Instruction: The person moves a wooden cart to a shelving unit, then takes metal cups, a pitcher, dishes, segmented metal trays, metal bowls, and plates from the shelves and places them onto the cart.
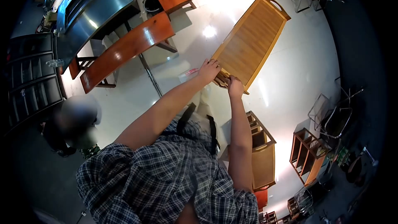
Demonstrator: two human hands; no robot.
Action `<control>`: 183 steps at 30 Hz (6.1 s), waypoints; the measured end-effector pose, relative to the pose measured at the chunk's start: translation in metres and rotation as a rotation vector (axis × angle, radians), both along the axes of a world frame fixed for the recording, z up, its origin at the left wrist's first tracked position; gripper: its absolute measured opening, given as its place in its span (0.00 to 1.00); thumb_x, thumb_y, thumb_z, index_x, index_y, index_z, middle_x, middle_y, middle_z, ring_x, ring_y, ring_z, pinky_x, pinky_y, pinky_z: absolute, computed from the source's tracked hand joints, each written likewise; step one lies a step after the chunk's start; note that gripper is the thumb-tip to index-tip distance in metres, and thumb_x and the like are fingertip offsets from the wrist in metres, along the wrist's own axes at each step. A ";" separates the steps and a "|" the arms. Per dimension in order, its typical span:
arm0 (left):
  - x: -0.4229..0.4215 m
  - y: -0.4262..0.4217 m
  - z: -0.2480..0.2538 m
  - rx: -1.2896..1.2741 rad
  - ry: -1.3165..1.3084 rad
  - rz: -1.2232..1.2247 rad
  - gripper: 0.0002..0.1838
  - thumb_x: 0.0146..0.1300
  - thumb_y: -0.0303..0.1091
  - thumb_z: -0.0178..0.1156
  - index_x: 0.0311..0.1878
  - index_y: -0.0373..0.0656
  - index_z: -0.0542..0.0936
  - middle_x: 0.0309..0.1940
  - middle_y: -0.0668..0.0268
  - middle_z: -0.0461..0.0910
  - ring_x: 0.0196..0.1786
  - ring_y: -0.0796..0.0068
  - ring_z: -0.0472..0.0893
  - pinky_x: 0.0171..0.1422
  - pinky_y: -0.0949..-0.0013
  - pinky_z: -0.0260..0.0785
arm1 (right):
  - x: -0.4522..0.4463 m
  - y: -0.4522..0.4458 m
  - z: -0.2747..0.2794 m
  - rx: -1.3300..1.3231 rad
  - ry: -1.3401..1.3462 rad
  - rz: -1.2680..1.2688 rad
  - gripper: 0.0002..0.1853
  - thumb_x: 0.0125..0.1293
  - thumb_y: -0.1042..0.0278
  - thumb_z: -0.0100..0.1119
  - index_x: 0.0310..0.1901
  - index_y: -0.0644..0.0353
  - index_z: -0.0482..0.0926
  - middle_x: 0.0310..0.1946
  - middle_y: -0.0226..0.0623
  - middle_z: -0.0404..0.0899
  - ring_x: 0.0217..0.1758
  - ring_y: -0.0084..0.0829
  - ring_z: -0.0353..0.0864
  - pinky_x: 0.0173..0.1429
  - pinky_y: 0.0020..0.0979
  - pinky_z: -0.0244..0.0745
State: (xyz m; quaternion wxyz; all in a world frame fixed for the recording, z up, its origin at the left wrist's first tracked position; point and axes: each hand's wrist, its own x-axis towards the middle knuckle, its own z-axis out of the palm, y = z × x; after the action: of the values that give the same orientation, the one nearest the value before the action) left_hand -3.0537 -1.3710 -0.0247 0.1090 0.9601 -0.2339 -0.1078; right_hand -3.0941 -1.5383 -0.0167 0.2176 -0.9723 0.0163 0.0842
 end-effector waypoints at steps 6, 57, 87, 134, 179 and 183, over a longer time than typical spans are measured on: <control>0.011 -0.058 -0.012 0.006 -0.012 -0.109 0.15 0.59 0.34 0.49 0.49 0.47 0.77 0.57 0.67 0.72 0.66 0.68 0.63 0.68 0.50 0.52 | 0.002 -0.058 -0.005 0.026 0.051 -0.096 0.10 0.58 0.61 0.58 0.37 0.57 0.79 0.33 0.44 0.80 0.38 0.46 0.79 0.42 0.43 0.74; -0.382 0.354 -0.035 0.071 0.134 -0.741 0.09 0.61 0.39 0.53 0.36 0.44 0.77 0.32 0.59 0.81 0.36 0.58 0.81 0.36 0.57 0.73 | -0.457 0.401 -0.006 -0.201 0.286 -0.348 0.07 0.55 0.67 0.54 0.31 0.54 0.82 0.30 0.38 0.83 0.35 0.37 0.83 0.36 0.38 0.78; -0.709 0.442 -0.007 0.163 0.161 -0.520 0.08 0.59 0.37 0.56 0.36 0.45 0.79 0.34 0.59 0.82 0.38 0.61 0.82 0.37 0.60 0.74 | -0.753 0.473 0.001 -0.139 0.223 -0.248 0.07 0.57 0.67 0.53 0.35 0.56 0.79 0.33 0.42 0.81 0.37 0.40 0.83 0.36 0.40 0.79; -1.193 0.440 0.010 0.150 0.145 -0.348 0.10 0.58 0.38 0.57 0.37 0.42 0.78 0.31 0.55 0.81 0.39 0.53 0.80 0.42 0.53 0.71 | -1.314 0.476 0.031 -0.227 -0.131 -0.429 0.22 0.61 0.69 0.47 0.59 0.56 0.67 0.62 0.42 0.64 0.68 0.38 0.60 0.70 0.43 0.52; -1.722 0.264 0.018 0.064 -0.004 0.495 0.27 0.57 0.30 0.51 0.63 0.47 0.65 0.64 0.59 0.64 0.68 0.63 0.62 0.70 0.48 0.49 | -1.606 0.274 -0.002 -0.026 0.144 0.631 0.08 0.60 0.66 0.52 0.38 0.58 0.77 0.33 0.48 0.80 0.39 0.48 0.80 0.42 0.46 0.74; -1.847 0.234 0.039 0.004 0.014 0.593 0.31 0.58 0.28 0.49 0.68 0.51 0.60 0.69 0.58 0.55 0.72 0.60 0.55 0.72 0.46 0.43 | -1.712 0.257 -0.003 -0.020 0.102 0.636 0.07 0.60 0.67 0.53 0.37 0.59 0.77 0.31 0.48 0.80 0.37 0.48 0.80 0.41 0.46 0.74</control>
State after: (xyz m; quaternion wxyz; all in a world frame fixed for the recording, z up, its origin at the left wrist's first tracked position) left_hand -4.9003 -1.1371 0.0142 0.1355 0.9860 0.0579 -0.0780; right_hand -4.8062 -1.2818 -0.0196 0.1698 -0.9253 -0.2765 0.1962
